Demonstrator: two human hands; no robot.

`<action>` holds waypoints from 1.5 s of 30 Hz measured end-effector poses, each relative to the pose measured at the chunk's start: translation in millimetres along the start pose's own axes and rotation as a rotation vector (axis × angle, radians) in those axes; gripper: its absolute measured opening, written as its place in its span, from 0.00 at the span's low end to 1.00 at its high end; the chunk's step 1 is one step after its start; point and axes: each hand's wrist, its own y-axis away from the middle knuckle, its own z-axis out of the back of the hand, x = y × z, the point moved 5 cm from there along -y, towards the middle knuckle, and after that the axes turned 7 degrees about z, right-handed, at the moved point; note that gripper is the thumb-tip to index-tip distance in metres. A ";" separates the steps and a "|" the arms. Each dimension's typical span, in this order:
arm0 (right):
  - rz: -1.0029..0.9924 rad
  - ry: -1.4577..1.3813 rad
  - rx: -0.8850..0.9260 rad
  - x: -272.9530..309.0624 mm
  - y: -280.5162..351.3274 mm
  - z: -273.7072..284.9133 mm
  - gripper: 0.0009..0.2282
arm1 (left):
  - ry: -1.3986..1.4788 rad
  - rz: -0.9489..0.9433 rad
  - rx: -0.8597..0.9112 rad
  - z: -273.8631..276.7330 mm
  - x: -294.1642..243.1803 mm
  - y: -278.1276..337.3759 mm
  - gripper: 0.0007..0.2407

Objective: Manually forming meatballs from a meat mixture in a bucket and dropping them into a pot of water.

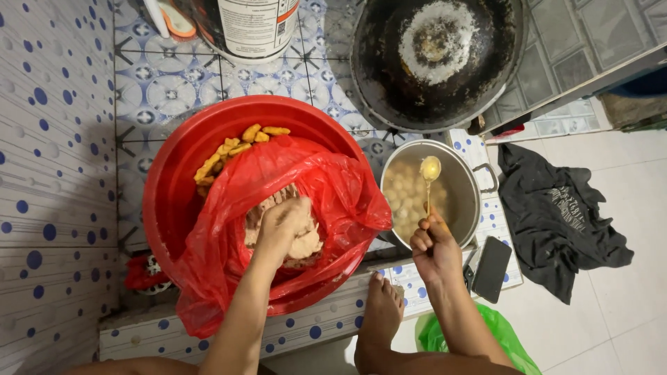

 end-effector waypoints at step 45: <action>0.000 0.055 0.047 0.4 12.6 -21.1 0.13 | 0.165 -0.026 0.129 -15.0 -20.6 11.8 0.04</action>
